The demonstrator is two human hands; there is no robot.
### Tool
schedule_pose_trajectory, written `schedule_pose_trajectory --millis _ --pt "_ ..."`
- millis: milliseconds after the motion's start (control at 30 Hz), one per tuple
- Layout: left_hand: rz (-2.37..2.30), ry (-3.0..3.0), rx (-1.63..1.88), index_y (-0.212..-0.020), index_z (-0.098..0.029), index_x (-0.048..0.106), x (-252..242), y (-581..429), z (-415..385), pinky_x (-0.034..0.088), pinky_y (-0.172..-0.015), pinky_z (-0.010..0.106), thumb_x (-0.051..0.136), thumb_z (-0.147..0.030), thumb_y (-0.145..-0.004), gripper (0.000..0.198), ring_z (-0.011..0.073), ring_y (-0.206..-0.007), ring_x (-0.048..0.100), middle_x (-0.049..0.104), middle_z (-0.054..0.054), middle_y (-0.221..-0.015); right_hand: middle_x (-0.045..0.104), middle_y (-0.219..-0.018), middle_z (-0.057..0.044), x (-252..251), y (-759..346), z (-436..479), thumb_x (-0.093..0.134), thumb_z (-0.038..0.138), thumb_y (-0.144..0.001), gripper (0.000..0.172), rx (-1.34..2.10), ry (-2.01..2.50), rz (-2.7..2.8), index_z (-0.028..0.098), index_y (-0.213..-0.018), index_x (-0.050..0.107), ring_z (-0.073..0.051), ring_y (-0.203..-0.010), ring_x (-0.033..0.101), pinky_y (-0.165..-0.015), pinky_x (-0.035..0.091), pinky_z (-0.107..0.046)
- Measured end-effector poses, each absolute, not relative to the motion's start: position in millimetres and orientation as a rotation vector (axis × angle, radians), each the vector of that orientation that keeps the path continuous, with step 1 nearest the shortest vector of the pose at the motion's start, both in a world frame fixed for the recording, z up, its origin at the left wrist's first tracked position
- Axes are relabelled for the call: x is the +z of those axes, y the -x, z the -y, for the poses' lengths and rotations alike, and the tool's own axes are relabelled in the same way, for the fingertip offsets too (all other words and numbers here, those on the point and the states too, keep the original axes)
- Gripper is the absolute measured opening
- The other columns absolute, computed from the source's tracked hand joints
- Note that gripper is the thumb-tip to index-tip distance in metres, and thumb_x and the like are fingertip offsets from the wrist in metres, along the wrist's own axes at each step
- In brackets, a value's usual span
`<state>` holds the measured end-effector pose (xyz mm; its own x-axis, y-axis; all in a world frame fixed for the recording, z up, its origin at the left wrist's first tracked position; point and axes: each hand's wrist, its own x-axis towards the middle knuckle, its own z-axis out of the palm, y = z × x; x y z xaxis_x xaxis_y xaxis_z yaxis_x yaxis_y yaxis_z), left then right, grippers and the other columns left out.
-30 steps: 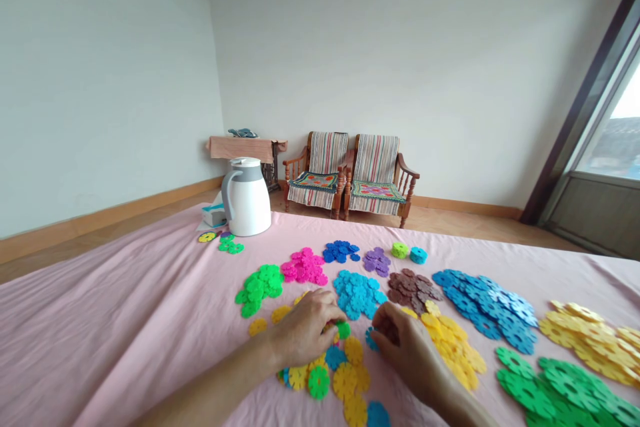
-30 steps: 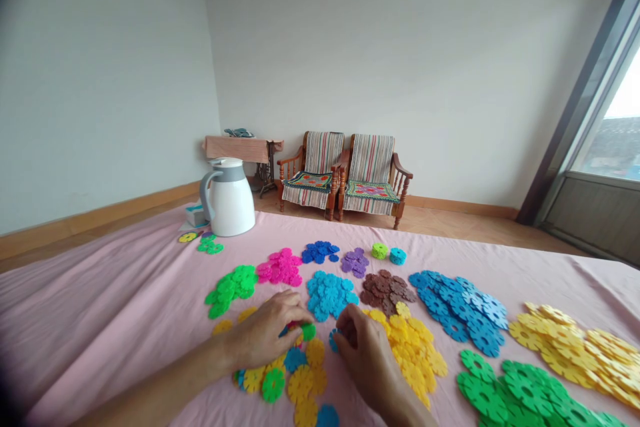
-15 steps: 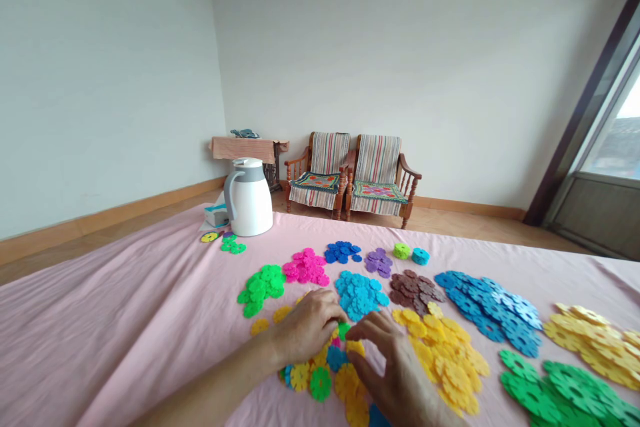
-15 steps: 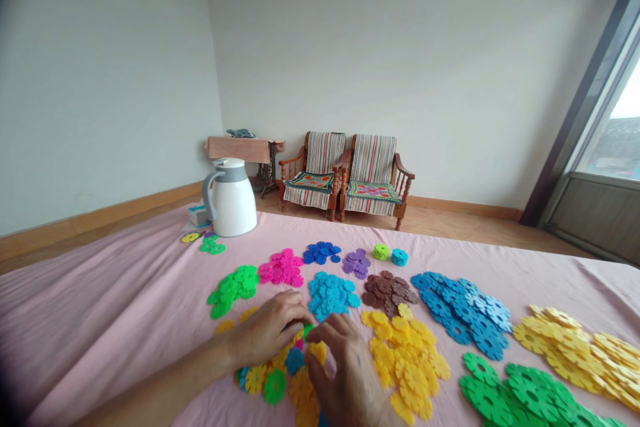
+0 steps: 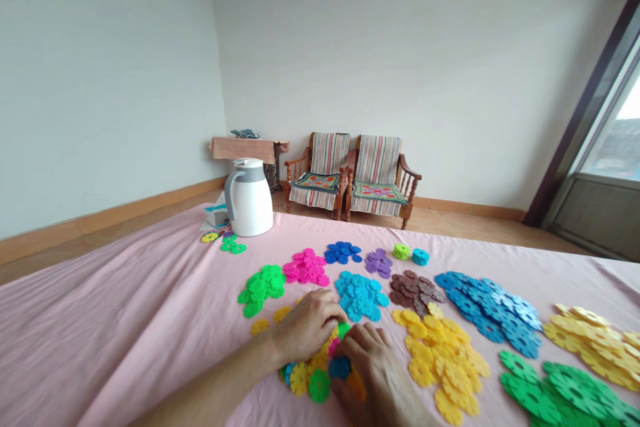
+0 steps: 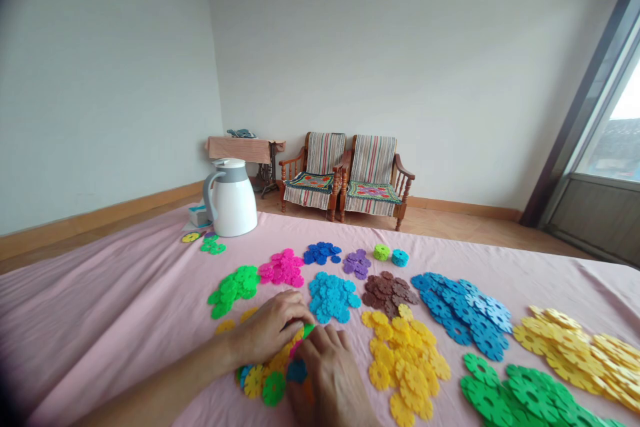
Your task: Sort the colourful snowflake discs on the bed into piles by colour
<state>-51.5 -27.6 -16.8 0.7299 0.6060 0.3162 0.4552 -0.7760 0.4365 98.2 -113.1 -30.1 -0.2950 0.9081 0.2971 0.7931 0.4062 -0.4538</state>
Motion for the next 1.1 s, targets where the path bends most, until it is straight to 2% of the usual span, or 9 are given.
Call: schedule_pose_trajectory --millis 167,300,400,600,667,767,833,900,1100 --pt "-0.822 -2.611 0.645 -0.088 -0.022 0.068 -17 52 27 0.04 -0.081 0.027 0.048 -0.005 -0.077 0.028 0.0162 -0.088 0.053 0.059 0.002 -0.087 0.061 -0.087 -0.002 -25 -98 115 0.063 0.013 -0.062 0.017 0.381 1.412 2.05 0.021 -0.076 0.058 -0.02 -0.084 0.05 -0.074 0.035 -0.031" --pt "-0.835 -2.616 0.636 -0.086 -0.021 0.068 -16 51 27 0.041 -0.079 0.026 0.048 -0.004 -0.077 0.028 0.0156 -0.086 0.053 0.059 0.002 -0.084 0.056 -0.068 0.002 -22 -104 112 0.052 0.012 -0.071 0.008 0.613 1.356 1.858 0.019 -0.068 0.052 -0.012 -0.065 0.05 -0.061 0.037 -0.024" --pt "-0.83 -2.615 0.636 -0.087 -0.02 0.069 -16 50 28 0.041 -0.078 0.026 0.048 -0.004 -0.078 0.028 0.0157 -0.086 0.054 0.059 0.002 -0.084 0.049 -0.059 0.004 -28 -115 104 0.05 0.02 -0.077 0.011 0.693 1.386 1.642 0.02 -0.066 0.047 -0.011 -0.055 0.048 -0.052 0.036 -0.022" --pt "-0.814 -2.629 0.64 -0.09 -0.021 0.069 -16 51 28 0.041 -0.078 0.026 0.049 -0.004 -0.079 0.028 0.016 -0.086 0.054 0.059 0.003 -0.085 0.059 -0.076 0.0 -40 -137 90 0.05 0.027 -0.079 0.01 0.623 1.367 1.378 0.02 -0.086 0.05 -0.015 -0.068 0.059 -0.06 0.043 -0.025" --pt "-0.815 -2.626 0.645 -0.091 -0.021 0.068 -16 52 28 0.04 -0.079 0.026 0.049 -0.005 -0.08 0.028 0.0161 -0.087 0.053 0.059 0.003 -0.086 0.058 -0.071 0.0 -35 -135 94 0.049 0.026 -0.08 0.008 0.534 1.414 1.49 0.02 -0.079 0.053 -0.014 -0.064 0.056 -0.058 0.041 -0.024" --pt "-0.824 -2.614 0.648 -0.09 -0.022 0.068 -16 52 27 0.04 -0.08 0.026 0.049 -0.005 -0.08 0.027 0.016 -0.087 0.053 0.059 0.002 -0.086 0.055 -0.067 0.0 -26 -123 104 0.049 0.023 -0.079 0.014 0.436 1.447 1.756 0.02 -0.068 0.057 -0.014 -0.064 0.053 -0.058 0.038 -0.024" --pt "-0.827 -2.61 0.647 -0.09 -0.022 0.068 -17 52 27 0.04 -0.08 0.026 0.049 -0.005 -0.079 0.027 0.0159 -0.087 0.053 0.058 0.002 -0.086 0.058 -0.077 -0.002 -22 -115 110 0.053 0.02 -0.076 0.008 0.41 1.451 1.893 0.02 -0.074 0.061 -0.015 -0.072 0.055 -0.064 0.039 -0.025" --pt "-0.828 -2.607 0.651 -0.09 -0.022 0.068 -18 52 27 0.04 -0.08 0.026 0.049 -0.005 -0.08 0.027 0.0158 -0.087 0.053 0.058 0.002 -0.086 0.058 -0.085 -0.003 -22 -109 115 0.057 0.018 -0.071 0.011 0.387 1.466 1.977 0.021 -0.08 0.063 -0.018 -0.081 0.055 -0.07 0.04 -0.027" --pt "-0.821 -2.604 0.654 -0.091 -0.022 0.068 -19 52 28 0.04 -0.08 0.026 0.049 -0.007 -0.081 0.026 0.0159 -0.088 0.053 0.058 0.002 -0.087 0.057 -0.086 -0.003 -29 -104 116 0.057 0.012 -0.065 0.015 0.377 1.484 1.999 0.021 -0.076 0.059 -0.019 -0.085 0.052 -0.071 0.038 -0.028"
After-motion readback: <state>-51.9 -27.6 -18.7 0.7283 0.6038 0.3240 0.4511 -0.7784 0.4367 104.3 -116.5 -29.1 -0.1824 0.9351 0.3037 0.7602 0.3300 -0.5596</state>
